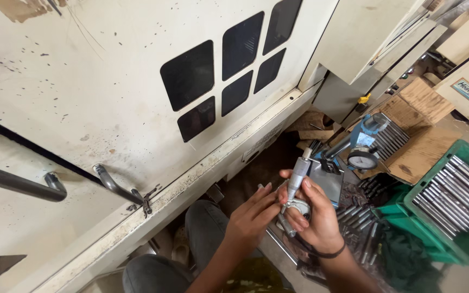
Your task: The person sits in a workshop and inspects cylindrical metal rods by hand, rotating them to check the surface. They then operate a CNC machine control panel and later gather a bundle of rods, placing them into a cardboard box.
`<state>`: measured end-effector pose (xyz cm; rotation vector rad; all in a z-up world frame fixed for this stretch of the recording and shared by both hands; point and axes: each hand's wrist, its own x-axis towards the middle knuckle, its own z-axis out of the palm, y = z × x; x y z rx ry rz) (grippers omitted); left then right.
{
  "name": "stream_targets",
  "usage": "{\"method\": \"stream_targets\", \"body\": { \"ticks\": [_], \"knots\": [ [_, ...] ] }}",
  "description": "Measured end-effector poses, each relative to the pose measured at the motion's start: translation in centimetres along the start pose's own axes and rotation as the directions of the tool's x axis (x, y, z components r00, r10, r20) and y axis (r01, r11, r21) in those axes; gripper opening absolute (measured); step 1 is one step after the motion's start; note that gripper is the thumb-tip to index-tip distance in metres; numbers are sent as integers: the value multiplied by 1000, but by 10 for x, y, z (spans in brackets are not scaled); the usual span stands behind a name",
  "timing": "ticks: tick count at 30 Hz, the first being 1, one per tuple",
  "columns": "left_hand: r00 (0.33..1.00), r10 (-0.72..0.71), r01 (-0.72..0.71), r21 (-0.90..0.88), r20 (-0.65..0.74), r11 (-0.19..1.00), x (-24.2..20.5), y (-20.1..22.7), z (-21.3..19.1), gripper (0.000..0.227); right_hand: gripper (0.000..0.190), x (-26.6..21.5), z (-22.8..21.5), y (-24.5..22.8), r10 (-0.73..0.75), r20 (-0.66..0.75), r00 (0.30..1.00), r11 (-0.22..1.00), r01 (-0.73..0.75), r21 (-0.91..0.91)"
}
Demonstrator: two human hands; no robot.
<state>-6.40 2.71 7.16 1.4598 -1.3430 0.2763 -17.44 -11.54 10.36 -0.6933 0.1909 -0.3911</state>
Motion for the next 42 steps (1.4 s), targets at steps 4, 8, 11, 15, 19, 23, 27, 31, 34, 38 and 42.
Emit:
{"method": "stream_targets", "body": {
  "ticks": [4,8,11,15,19,23,27,31,34,38,42],
  "knots": [
    [999,-39,36,-79,-34,996,-8,-4,8,28,39,1,0,3,22,-13,1000,1000,-23,-9],
    [998,-59,56,-119,-18,991,-14,-6,8,33,33,2,-3,5,43,-17,999,999,-43,-5],
    [998,-67,65,-140,-12,988,-15,-7,8,33,37,4,-4,5,62,-8,998,998,-62,8],
    [997,-80,79,-156,-4,985,-15,-6,7,34,31,3,-6,7,64,-13,998,998,-64,2],
    [997,-71,68,-168,-11,983,-15,-4,6,35,40,2,-7,8,62,-15,998,998,-62,15],
    [997,-79,77,-167,-5,983,-16,-2,5,36,31,1,-7,9,68,-42,997,997,-70,-29],
    [996,-89,90,-154,13,984,-17,-2,5,36,42,0,-6,9,72,-12,997,997,-71,32],
    [995,-97,97,-167,9,981,-18,-2,5,33,34,1,-5,9,82,-33,996,997,-82,14],
    [993,-114,116,-155,19,981,-18,-3,5,30,34,1,-6,10,87,-45,995,996,-86,22],
    [993,-119,120,-168,14,979,-18,-3,5,30,39,2,-7,12,95,-41,995,995,-93,39],
    [987,-160,163,-187,31,969,-18,-3,4,30,43,3,-7,13,99,-41,994,994,-97,40]
  ]
}}
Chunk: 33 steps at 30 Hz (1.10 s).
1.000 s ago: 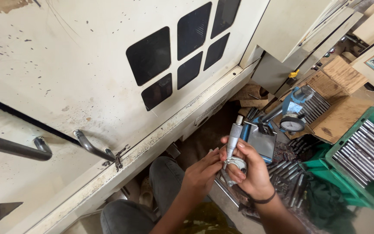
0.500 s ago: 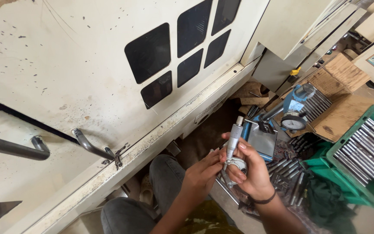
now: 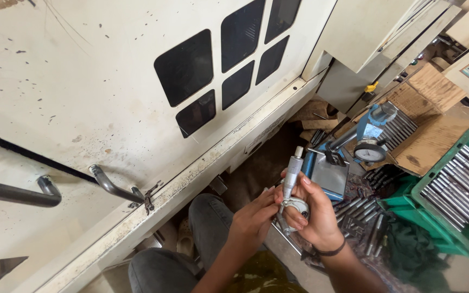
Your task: The person sits in a workshop and inspects cylindrical metal rods by hand, rotating them to check the surface. They then operate a CNC machine control panel and later gather a bundle of rods, placing them into a cardboard box.
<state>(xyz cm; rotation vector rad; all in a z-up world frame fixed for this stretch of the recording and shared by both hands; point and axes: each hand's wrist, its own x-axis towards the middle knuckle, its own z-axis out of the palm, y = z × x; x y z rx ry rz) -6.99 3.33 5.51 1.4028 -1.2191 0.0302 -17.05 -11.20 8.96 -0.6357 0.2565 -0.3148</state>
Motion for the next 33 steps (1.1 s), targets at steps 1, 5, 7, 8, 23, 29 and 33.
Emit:
{"method": "stream_targets", "body": {
  "ticks": [1,5,7,8,23,29,33],
  "knots": [
    [1000,-1,1,0,1,1000,0,0,0,30,43,1,0,0,0,0,1000,1000,0,-2],
    [1000,-4,4,-17,-12,1000,0,0,-1,30,42,2,2,1,4,-19,1000,1000,-4,-10],
    [1000,2,-2,-22,-14,1000,0,-1,-2,31,42,3,2,1,8,-22,1000,1000,-8,-6],
    [1000,5,-5,-24,-15,1000,0,-1,-2,31,41,4,2,1,9,-16,1000,1000,-9,1],
    [1000,2,-3,-36,-27,999,1,-2,0,33,39,5,2,1,18,-33,999,1000,-18,-17],
    [1000,7,-8,-12,-15,1000,1,-3,1,30,25,5,-6,5,-12,7,1000,999,12,-42],
    [1000,-11,11,-8,-3,1000,3,0,0,29,30,5,-6,2,22,-32,999,996,-24,-83]
  ]
}}
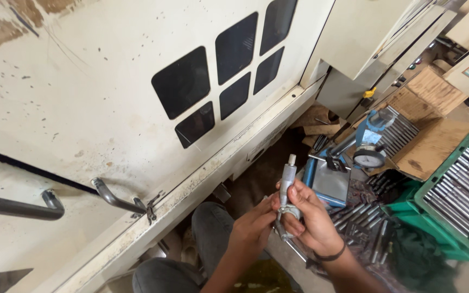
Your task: The person sits in a workshop and inspects cylindrical metal rods by hand, rotating them to check the surface. They then operate a CNC machine control panel and later gather a bundle of rods, placing them into a cardboard box.
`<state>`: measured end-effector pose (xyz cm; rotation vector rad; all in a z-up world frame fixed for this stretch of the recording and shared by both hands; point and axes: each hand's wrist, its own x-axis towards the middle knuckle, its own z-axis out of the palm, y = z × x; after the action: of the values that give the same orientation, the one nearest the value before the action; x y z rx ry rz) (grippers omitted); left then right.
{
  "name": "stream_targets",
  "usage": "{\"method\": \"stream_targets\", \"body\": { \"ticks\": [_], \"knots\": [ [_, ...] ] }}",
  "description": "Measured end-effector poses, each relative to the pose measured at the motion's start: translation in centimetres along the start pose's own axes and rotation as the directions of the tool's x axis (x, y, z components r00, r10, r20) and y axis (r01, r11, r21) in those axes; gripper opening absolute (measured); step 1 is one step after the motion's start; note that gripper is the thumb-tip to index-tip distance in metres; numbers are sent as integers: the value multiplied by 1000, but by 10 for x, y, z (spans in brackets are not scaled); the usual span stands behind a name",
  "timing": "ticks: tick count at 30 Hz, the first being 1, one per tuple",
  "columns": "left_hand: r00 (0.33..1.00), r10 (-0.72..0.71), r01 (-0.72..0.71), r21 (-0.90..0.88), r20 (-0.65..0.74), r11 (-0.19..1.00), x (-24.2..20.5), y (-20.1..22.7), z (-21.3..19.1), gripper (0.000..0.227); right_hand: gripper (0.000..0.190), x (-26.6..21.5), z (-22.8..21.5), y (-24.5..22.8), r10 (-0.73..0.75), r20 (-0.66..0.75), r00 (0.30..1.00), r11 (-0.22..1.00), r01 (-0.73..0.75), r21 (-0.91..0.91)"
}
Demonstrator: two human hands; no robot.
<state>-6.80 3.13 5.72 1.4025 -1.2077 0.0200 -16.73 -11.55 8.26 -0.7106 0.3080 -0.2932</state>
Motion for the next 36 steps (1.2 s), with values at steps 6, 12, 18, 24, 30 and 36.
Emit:
{"method": "stream_targets", "body": {
  "ticks": [6,12,18,24,30,36],
  "knots": [
    [997,15,-17,33,71,999,10,-4,4,27,33,0,-4,-11,-80,-13,997,996,80,-28],
    [989,85,-98,113,117,989,20,-10,17,27,39,1,-18,-20,-134,-12,991,991,134,18],
    [984,94,-113,127,148,985,23,-17,28,28,38,-2,-40,-23,-115,33,993,993,114,40],
    [991,36,-32,-39,127,999,28,-25,39,30,47,-8,-39,-58,-109,-21,994,994,109,-17],
    [970,-244,229,-321,-8,919,41,-31,32,29,35,-19,-35,-156,-409,-97,908,818,317,-479],
    [930,-365,349,-395,36,850,61,-28,27,24,23,92,-20,-333,-821,38,569,275,453,-848]
  ]
}}
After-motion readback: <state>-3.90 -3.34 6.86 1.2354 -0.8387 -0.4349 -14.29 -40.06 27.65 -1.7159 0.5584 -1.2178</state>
